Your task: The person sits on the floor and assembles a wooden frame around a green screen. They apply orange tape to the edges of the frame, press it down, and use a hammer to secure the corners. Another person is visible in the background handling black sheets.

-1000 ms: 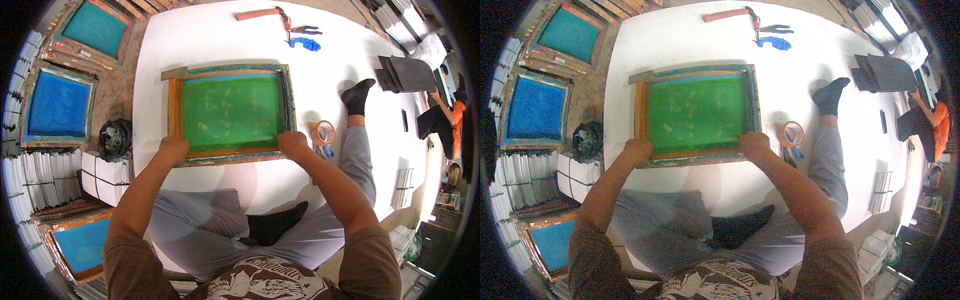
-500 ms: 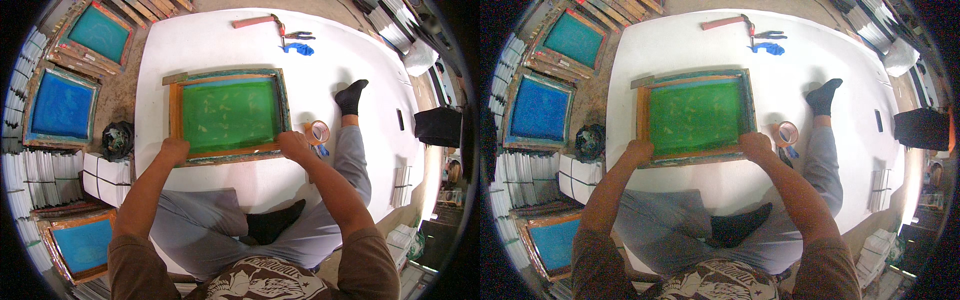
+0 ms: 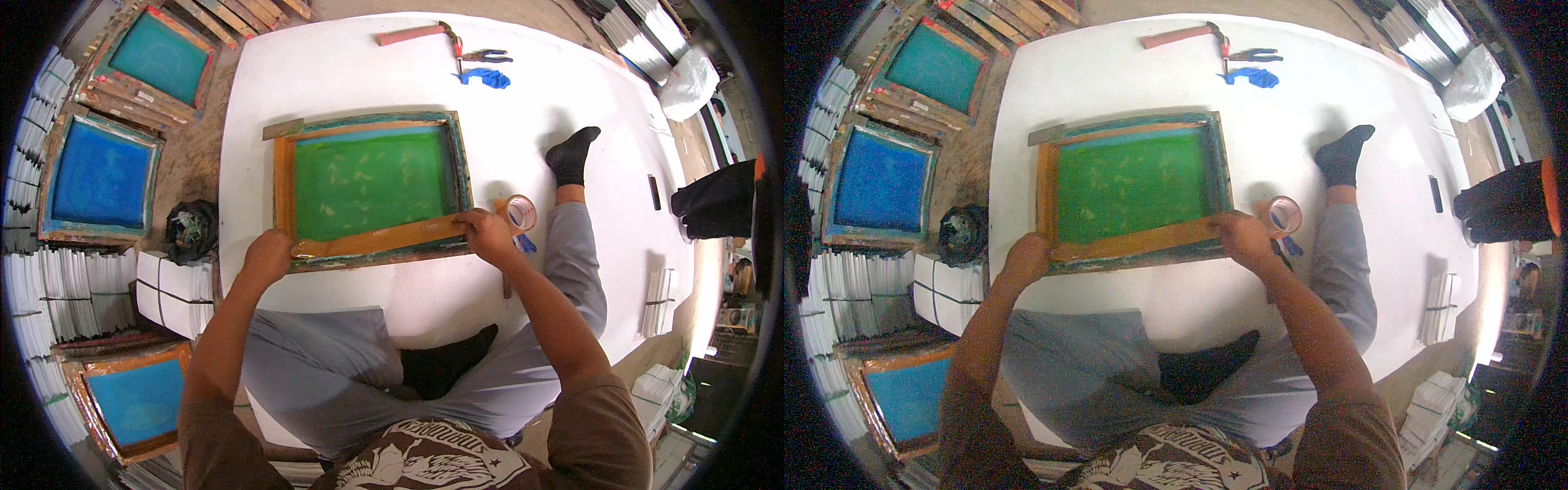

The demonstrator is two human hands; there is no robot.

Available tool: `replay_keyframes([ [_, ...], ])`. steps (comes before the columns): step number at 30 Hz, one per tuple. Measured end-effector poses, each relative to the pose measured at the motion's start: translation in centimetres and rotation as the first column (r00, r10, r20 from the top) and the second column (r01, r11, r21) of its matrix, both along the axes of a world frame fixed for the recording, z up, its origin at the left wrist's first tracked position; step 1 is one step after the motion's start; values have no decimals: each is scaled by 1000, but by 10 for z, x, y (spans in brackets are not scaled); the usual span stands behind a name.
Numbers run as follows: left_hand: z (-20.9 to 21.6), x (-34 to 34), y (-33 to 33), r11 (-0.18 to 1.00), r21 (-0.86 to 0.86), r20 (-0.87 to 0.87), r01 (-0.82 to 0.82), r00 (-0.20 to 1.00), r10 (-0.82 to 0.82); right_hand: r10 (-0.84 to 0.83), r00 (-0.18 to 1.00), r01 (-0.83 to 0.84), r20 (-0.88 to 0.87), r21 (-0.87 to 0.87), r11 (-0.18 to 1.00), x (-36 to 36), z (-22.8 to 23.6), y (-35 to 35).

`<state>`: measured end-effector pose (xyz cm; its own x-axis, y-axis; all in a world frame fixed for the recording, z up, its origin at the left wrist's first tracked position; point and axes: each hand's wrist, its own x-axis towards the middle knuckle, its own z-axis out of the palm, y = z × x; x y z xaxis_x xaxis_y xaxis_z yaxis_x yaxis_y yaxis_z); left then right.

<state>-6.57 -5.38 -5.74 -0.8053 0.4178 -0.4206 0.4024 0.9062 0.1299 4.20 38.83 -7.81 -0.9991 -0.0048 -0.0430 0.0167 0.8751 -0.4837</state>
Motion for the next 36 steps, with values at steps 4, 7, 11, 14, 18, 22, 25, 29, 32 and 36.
replay_keyframes([
  [4, -6, 7, -6, 985, 164, -112, 50, 993, -32, -74, 988, 106, 137, -249, 963, -1, -6, 9],
  [7, -13, 7, -11, 981, 180, -156, 77, 986, -49, -103, 965, 190, 243, -371, 909, -4, 9, 9],
  [11, -4, 11, -8, 957, 287, -234, 41, 972, 29, -81, 987, 122, 142, -307, 944, -4, 12, 15],
  [14, 9, 12, -14, 934, 356, -232, -13, 967, 102, -65, 994, 87, 86, -288, 954, -8, 17, 17],
  [18, 18, 4, -19, 886, 464, -254, 2, 958, 131, -66, 997, 79, 46, -362, 929, -10, 11, 29],
  [22, 8, 3, -27, 897, 437, -302, 72, 951, 71, -92, 984, 143, 152, -376, 915, -13, 19, 24],
  [25, -1, 3, -30, 898, 433, -297, 79, 953, 60, -58, 970, 148, 234, -388, 910, -12, 18, 23],
  [29, -14, 7, -34, 892, 435, -330, 125, 944, 28, -59, 970, 111, 237, -212, 971, -6, 12, 24],
  [32, -17, 11, -31, 878, 463, -313, 123, 949, 32, -46, 979, 93, 201, -231, 968, -2, 2, 26],
  [36, -29, 13, -32, 894, 424, -343, 143, 939, 13, -24, 983, 38, 180, -76, 996, 1, -6, 24],
])
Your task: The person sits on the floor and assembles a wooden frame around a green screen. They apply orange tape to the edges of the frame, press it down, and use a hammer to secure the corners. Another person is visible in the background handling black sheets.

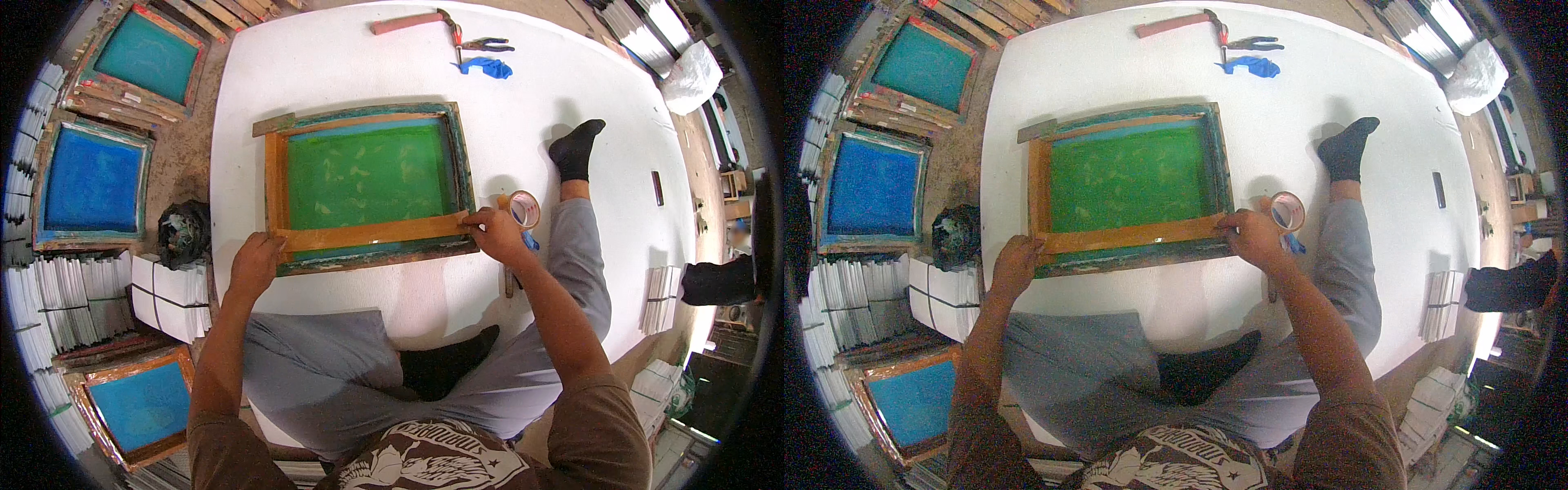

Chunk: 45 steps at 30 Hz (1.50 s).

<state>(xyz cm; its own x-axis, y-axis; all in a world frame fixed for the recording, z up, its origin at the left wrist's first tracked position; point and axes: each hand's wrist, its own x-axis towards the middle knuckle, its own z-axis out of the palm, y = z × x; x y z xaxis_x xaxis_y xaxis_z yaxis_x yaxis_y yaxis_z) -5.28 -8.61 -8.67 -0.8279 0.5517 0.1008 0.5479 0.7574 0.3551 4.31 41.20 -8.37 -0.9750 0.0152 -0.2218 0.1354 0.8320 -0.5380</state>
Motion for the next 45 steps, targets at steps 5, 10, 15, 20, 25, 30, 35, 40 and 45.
replay_keyframes([
  [5, -4, 2, -2, 996, -87, 68, 5, 998, 1, 11, 993, -25, 115, 119, 993, -1, 7, -13],
  [10, 15, 4, 12, 967, -253, 244, -15, 967, 79, 54, 980, -100, 192, 237, 966, -3, 9, -22],
  [15, 14, 6, 14, 957, -291, 247, -2, 966, 77, 69, 983, -121, 170, 319, 940, -2, 10, -32],
  [20, 10, 7, 17, 933, -358, 202, 43, 979, 32, 86, 989, -124, 124, 346, 930, 3, 2, -36],
  [25, -3, 6, 15, 920, -380, 177, 94, 984, -28, 113, 989, -142, 99, 366, 920, 2, -1, -39],
  [30, 12, 4, 31, 869, -485, 239, 98, 971, 24, 117, 984, -163, 132, 430, 888, 4, -10, -40],
  [35, 8, -1, 29, 815, -561, 270, 144, 963, 16, 137, 979, -191, 148, 469, 862, 1, -4, -48],
  [40, 14, -5, 40, 778, -604, 323, 173, 946, 40, 148, 981, -193, 129, 494, 848, 4, -4, -51],
  [45, 14, -6, 40, 783, -595, 300, 182, 954, 7, 147, 976, -211, 160, 539, 815, 5, -4, -56],
])
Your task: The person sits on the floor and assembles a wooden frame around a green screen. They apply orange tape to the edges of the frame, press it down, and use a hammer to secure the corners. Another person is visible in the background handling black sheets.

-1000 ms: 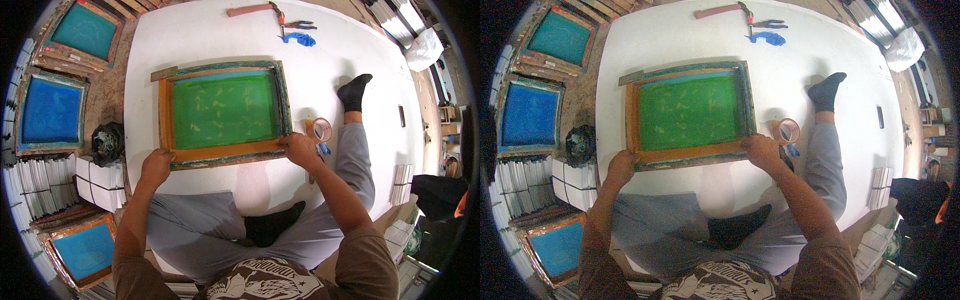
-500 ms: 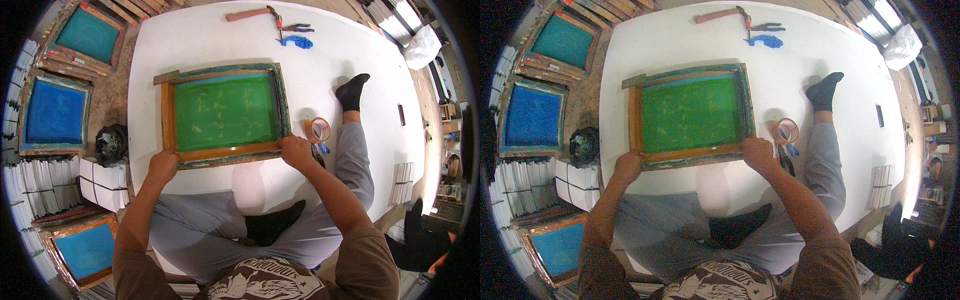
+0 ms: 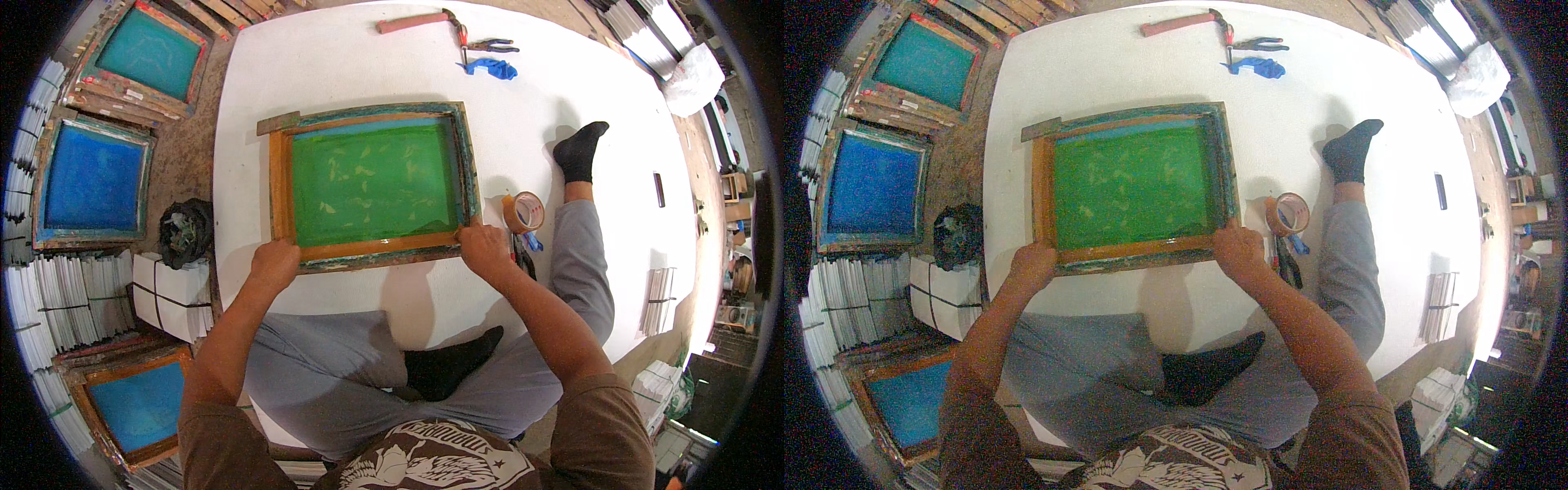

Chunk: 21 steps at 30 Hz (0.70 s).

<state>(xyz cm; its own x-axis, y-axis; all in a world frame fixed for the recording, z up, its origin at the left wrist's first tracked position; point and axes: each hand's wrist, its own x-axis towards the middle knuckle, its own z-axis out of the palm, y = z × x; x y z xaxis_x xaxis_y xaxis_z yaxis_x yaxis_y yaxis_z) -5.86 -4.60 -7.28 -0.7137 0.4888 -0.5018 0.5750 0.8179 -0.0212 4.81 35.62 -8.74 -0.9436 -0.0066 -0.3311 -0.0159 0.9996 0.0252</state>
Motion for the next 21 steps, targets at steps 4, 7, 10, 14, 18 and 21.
replay_keyframes([
  [4, -1, -3, 4, 999, -41, 14, -4, 1000, 5, 21, 999, -22, 34, 26, 999, -1, 2, -1],
  [7, 1, -5, 6, 999, -51, 38, 6, 999, -4, 9, 999, -9, 51, 12, 1000, -4, 4, -4],
  [10, -2, -5, 4, 999, -33, 18, 17, 1000, -17, 36, 997, -38, 74, 23, 999, -5, 10, -6],
  [14, -1, -9, 6, 996, -84, 57, 30, 998, -26, 46, 995, -49, 93, 32, 998, -7, 12, -7],
  [18, -3, -13, 7, 993, -105, 79, 44, 996, -36, 34, 991, -38, 126, 36, 999, -9, 14, -10],
  [21, -3, -13, 7, 996, -82, 77, 30, 997, -24, 42, 990, -46, 136, 25, 999, -9, 13, -9],
])
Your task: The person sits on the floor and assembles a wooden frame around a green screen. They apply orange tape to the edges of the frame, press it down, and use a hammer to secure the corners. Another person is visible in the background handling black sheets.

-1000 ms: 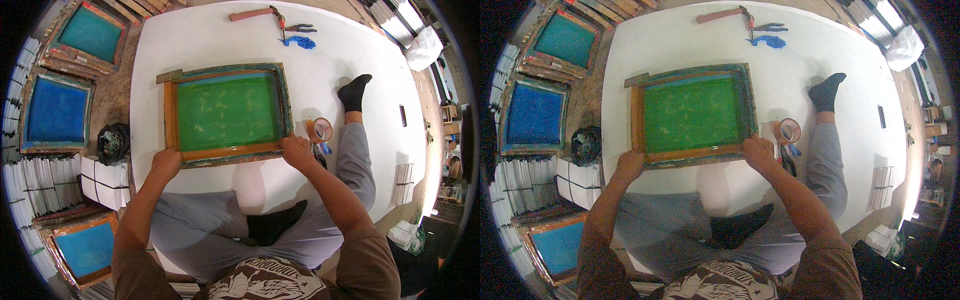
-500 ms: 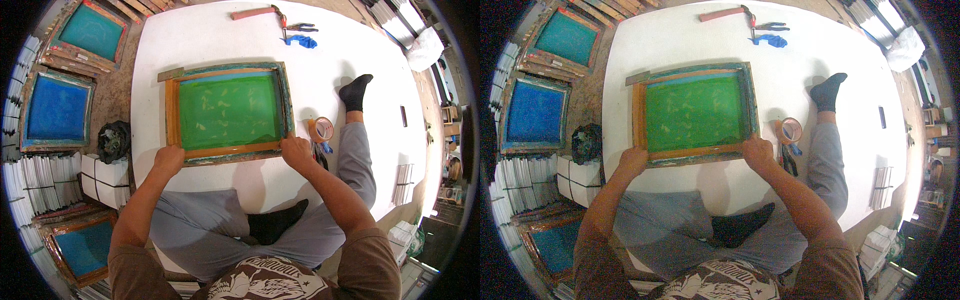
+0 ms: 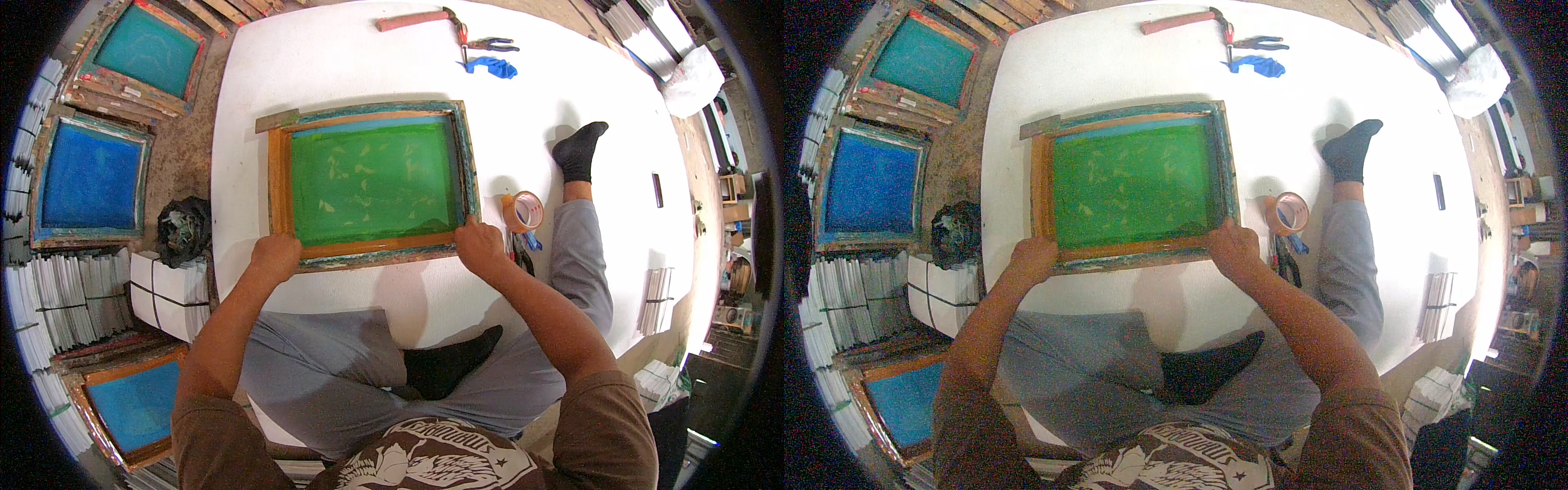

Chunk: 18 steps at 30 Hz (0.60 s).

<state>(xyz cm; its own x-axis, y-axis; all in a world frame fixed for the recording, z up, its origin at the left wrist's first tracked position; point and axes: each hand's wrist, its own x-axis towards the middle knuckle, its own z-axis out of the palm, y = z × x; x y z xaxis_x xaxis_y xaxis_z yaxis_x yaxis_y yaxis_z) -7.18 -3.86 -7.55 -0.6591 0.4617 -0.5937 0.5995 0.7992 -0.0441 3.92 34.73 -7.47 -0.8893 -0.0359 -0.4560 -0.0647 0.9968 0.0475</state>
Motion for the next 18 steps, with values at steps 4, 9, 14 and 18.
replay_keyframes([
  [4, 7, -3, 5, 999, -45, 33, 2, 999, 0, -27, 1000, 27, 15, 5, 1000, -2, -1, -2],
  [9, 3, -5, 2, 1000, -17, 33, -7, 999, 7, -56, 997, 55, 54, 15, 998, -4, 1, -5],
  [14, 3, -6, 1, 1000, -23, 39, 21, 999, -20, -41, 998, 40, 38, 26, 999, -3, -1, -5],
  [18, 0, -6, 0, 999, -27, 29, 29, 999, -28, -31, 999, 31, 7, 23, 999, -3, -3, -5],
])
